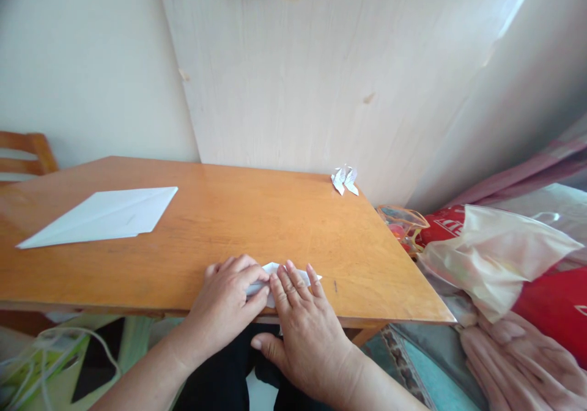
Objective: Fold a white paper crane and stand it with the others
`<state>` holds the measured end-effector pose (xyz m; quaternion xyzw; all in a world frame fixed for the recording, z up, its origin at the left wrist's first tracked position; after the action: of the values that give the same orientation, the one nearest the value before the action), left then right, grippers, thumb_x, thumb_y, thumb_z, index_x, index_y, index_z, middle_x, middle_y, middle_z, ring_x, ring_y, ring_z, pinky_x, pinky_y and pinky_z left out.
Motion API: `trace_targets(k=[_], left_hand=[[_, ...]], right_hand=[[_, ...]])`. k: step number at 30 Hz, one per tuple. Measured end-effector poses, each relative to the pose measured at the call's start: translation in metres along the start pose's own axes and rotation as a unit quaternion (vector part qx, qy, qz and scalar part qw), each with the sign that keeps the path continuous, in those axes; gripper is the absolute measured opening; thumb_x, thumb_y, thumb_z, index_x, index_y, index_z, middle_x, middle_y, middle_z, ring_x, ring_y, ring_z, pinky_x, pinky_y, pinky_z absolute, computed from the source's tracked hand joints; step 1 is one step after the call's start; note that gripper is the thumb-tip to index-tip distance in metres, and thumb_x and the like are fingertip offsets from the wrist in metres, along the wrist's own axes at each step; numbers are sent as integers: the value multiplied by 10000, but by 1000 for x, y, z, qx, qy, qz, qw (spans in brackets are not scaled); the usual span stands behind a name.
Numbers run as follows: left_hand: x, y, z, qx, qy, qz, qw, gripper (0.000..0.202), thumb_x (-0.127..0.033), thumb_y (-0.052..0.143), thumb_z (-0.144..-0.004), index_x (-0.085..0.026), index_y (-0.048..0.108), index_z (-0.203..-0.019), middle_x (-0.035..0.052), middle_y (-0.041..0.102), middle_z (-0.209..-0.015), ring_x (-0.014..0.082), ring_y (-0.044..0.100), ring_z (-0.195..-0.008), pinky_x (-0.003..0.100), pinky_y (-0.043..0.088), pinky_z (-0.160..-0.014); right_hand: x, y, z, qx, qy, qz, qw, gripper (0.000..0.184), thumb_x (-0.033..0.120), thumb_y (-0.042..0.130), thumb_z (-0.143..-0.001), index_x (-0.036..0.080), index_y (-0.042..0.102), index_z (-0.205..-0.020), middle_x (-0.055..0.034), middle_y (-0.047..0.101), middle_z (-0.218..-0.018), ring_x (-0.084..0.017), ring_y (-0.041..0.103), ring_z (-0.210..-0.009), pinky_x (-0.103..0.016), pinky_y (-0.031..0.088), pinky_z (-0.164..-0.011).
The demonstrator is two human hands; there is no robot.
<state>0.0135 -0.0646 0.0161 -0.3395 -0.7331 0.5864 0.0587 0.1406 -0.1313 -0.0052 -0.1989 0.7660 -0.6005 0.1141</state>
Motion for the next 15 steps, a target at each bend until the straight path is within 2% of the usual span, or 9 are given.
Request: trace_targets(k=[7, 11, 15], left_hand=[[1, 1, 3, -10, -8, -1, 1000, 69, -279, 561, -921, -232, 604, -948, 42, 658, -1018, 261, 572, -1022, 407, 351, -847], [0, -2, 6, -3, 1, 3, 1000, 26, -241, 554, -892, -222, 558, -909, 36, 643, -985, 255, 562, -994, 412, 351, -860], [-1, -5, 9, 5, 8, -2, 1000, 54, -268, 560, -893, -221, 544, -873, 34, 627, -962, 253, 552, -981, 406, 351, -854]], right_hand=[[1, 0, 0, 5, -10, -4, 1000, 956, 751, 447, -904, 182, 162, -1618, -140, 320, -1615, -334, 207, -1521, -576, 151, -1238], [1, 2, 0, 5, -7, -12, 1000, 960, 730, 477, -903, 180, 152, -1619, -141, 310, -1620, -335, 220, -1517, -587, 157, -1235], [0, 2, 0, -3, -6, -12, 1000, 983, 687, 564, -875, 194, 155, -1620, -130, 306, -1624, -343, 249, -1507, -588, 167, -1235]])
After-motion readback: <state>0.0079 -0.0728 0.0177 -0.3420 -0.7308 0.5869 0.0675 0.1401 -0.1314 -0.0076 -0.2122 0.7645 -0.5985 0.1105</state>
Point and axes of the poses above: each hand's wrist, its own z-axis away from the middle knuckle, its own y-axis out of the palm, x = y × z, the point moved 6 cm from there along -z, towards the middle knuckle
